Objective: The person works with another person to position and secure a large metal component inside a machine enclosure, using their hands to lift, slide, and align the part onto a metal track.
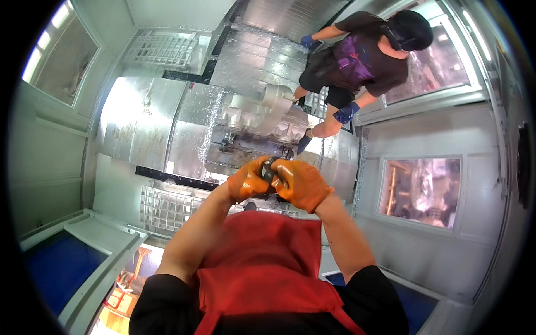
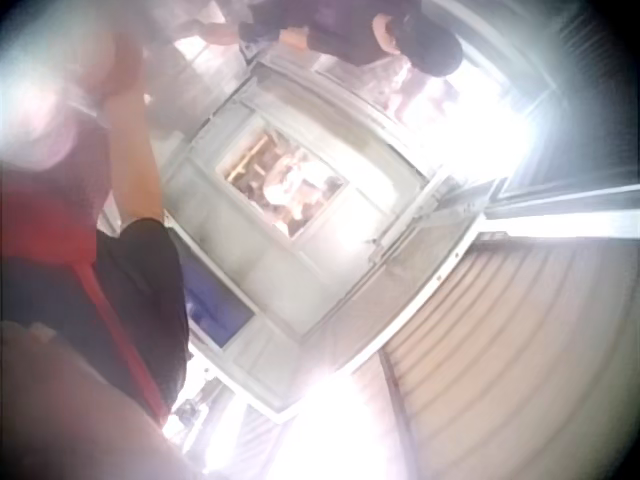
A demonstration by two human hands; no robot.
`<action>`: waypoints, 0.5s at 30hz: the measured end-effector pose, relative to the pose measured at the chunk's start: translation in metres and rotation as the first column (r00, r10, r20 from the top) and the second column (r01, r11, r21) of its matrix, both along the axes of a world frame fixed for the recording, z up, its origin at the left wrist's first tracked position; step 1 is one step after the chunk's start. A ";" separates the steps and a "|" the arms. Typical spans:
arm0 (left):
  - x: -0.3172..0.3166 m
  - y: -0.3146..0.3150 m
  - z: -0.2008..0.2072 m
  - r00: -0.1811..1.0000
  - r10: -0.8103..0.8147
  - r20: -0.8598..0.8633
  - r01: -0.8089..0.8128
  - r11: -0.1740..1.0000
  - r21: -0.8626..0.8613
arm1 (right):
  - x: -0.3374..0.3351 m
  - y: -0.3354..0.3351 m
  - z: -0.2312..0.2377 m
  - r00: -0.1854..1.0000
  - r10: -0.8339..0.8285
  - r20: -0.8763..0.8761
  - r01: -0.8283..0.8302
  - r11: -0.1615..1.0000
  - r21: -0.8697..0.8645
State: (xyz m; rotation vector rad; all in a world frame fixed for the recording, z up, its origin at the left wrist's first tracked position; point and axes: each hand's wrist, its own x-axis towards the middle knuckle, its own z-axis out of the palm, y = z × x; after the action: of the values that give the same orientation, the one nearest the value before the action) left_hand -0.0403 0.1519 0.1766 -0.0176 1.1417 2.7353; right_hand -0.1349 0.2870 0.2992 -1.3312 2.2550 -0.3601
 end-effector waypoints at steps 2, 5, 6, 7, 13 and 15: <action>0.019 0.002 0.018 1.000 0.012 0.001 -0.012 0.997 -0.079 | 0.013 0.000 0.011 1.000 0.026 0.008 -0.027 0.998 0.054; 0.031 0.005 -0.003 0.987 -0.125 0.103 0.104 0.977 0.188 | 0.033 0.010 0.019 0.991 -0.083 0.108 0.098 0.986 -0.139; 0.034 0.006 0.034 0.963 -0.032 0.267 0.007 0.996 0.094 | 0.040 0.022 0.020 0.982 -0.185 -0.040 0.167 0.946 -0.279; 0.037 0.003 0.035 0.984 -0.020 0.177 0.013 0.999 0.041 | 0.046 0.035 0.022 0.948 -0.300 0.106 0.318 0.880 -0.352; 0.031 0.024 -0.067 0.891 -0.170 -0.421 -0.303 0.468 -0.830 | 0.099 0.208 -0.084 0.435 -0.664 0.609 0.874 0.146 -0.465; 0.029 0.049 -0.065 0.922 -0.201 -0.331 -0.150 0.603 -0.783 | 0.137 0.294 -0.203 0.191 -0.774 0.603 0.925 -0.064 -0.374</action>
State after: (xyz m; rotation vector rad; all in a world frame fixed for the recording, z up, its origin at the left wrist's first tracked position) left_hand -0.0111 0.2005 0.1115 0.4425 2.3740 1.9693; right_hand 0.0019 0.5811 0.0962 0.3514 2.5088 -1.9019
